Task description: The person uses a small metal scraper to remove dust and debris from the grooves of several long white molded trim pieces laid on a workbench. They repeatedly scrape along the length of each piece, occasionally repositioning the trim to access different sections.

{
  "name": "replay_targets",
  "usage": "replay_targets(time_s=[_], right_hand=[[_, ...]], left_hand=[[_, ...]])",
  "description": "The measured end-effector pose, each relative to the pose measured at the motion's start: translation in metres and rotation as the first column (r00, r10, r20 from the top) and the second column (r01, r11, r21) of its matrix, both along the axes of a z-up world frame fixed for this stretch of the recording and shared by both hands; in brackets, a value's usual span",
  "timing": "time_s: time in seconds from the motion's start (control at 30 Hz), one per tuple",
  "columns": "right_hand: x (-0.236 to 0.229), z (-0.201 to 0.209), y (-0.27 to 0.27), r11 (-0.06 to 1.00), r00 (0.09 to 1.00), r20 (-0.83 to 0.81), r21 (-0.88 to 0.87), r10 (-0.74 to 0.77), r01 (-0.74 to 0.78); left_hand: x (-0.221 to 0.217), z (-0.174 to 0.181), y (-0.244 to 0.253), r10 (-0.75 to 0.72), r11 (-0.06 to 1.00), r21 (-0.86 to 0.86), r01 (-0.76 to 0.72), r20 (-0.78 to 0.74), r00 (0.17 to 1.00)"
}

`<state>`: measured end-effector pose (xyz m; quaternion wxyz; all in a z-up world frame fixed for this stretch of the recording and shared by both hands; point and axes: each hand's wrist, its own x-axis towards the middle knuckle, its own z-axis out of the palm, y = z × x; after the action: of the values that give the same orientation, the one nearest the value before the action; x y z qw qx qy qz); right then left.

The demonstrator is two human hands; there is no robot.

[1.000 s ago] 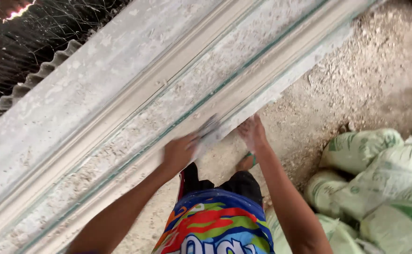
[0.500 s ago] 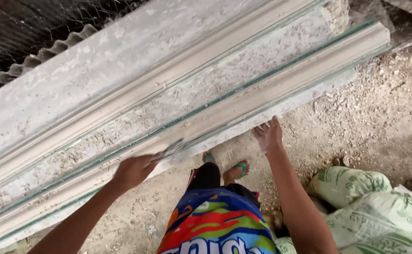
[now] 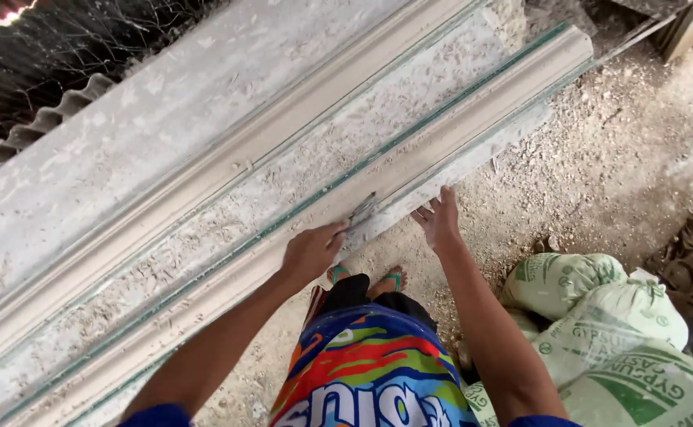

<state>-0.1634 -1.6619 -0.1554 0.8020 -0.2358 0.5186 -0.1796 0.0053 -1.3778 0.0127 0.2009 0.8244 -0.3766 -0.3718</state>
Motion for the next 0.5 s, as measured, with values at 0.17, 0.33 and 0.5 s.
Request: replay_targets(time_s=[0.17,0.33,0.5], right_hand=[[0.014,0.051,0.004,0.978,0.985,-0.098,-0.138,0.142,-0.155],[0.005,0.023,-0.003,0.978,0.989,-0.089,-0.157,0.122,-0.134],[-0.002,-0.009,-0.013,0.990,0.998,-0.041,-0.131,0.044,-0.049]], left_hand=[[0.003,0.007,0.014,0.040,0.998,0.048,-0.039,-0.027,0.999],[-0.003,0.031,-0.040,-0.053,0.997,-0.052,0.054,0.009,0.999],[0.007,0.022,-0.023,-0.078,0.996,0.036,0.077,0.035,0.996]])
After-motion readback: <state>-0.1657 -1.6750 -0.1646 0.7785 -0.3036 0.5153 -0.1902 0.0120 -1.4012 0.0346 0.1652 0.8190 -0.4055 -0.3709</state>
